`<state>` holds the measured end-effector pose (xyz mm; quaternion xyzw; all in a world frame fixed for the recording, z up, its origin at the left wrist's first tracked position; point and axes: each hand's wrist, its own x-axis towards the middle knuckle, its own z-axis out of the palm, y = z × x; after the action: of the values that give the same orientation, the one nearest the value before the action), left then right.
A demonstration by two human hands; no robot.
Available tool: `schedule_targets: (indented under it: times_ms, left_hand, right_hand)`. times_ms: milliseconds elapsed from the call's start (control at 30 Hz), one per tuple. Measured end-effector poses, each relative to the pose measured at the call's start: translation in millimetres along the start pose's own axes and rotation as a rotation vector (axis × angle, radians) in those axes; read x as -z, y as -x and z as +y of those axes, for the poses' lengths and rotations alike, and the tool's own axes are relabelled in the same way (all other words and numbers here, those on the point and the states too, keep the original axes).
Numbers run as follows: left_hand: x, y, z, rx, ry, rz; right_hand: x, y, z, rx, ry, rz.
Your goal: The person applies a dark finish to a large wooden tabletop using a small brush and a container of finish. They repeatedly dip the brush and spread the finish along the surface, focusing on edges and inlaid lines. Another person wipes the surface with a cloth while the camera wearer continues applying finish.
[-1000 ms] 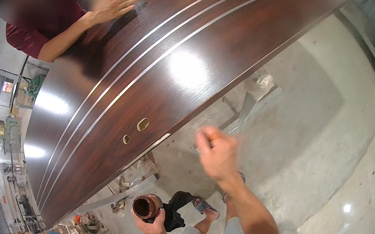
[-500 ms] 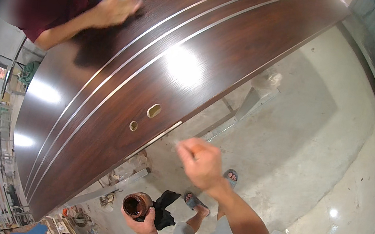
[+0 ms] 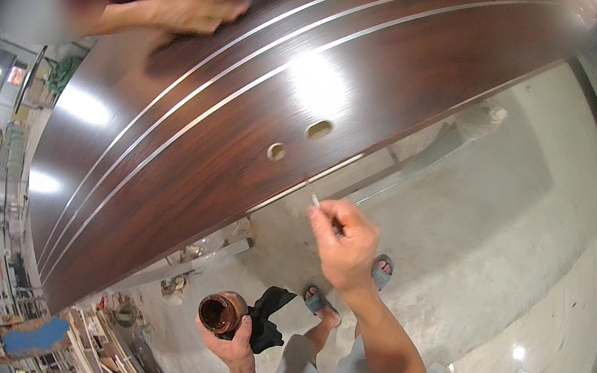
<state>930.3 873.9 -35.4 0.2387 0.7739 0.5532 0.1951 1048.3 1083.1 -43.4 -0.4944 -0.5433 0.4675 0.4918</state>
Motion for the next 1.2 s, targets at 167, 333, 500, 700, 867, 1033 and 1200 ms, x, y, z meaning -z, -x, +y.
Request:
schedule_targets:
  times_ms: [167,333,500,700,867,1033,1200]
  left_hand:
    - [14.4,1.3,-12.6,0.012,-0.015,0.038]
    - [33.7,1.9,-25.5,0.019,-0.012,0.086]
    - [57.1,1.8,-34.0,0.021,-0.011,0.172]
    - [74.2,5.6,-42.8,0.073,0.017,0.237]
    - [88.5,12.4,-49.6,0.084,-0.024,0.246]
    - [95.5,14.5,-55.0,0.107,-0.003,0.291]
    - [95.5,14.9,-56.0,0.141,0.042,0.294]
  right_hand:
    - [-37.6,22.9,-9.5,0.148,0.063,-0.319]
    - [-55.4,38.2,-7.5,0.117,0.013,-0.144]
    - [-85.3,58.1,-5.4,0.054,0.025,-0.183]
    - [-107.1,78.7,-15.2,0.135,0.037,-0.266]
    - [-118.8,84.8,-15.6,-0.011,0.048,-0.187]
    - [-165.0,118.8,-21.4,0.167,-0.017,-0.436]
    - [-146.2,109.5,-14.3,0.086,0.057,-0.415]
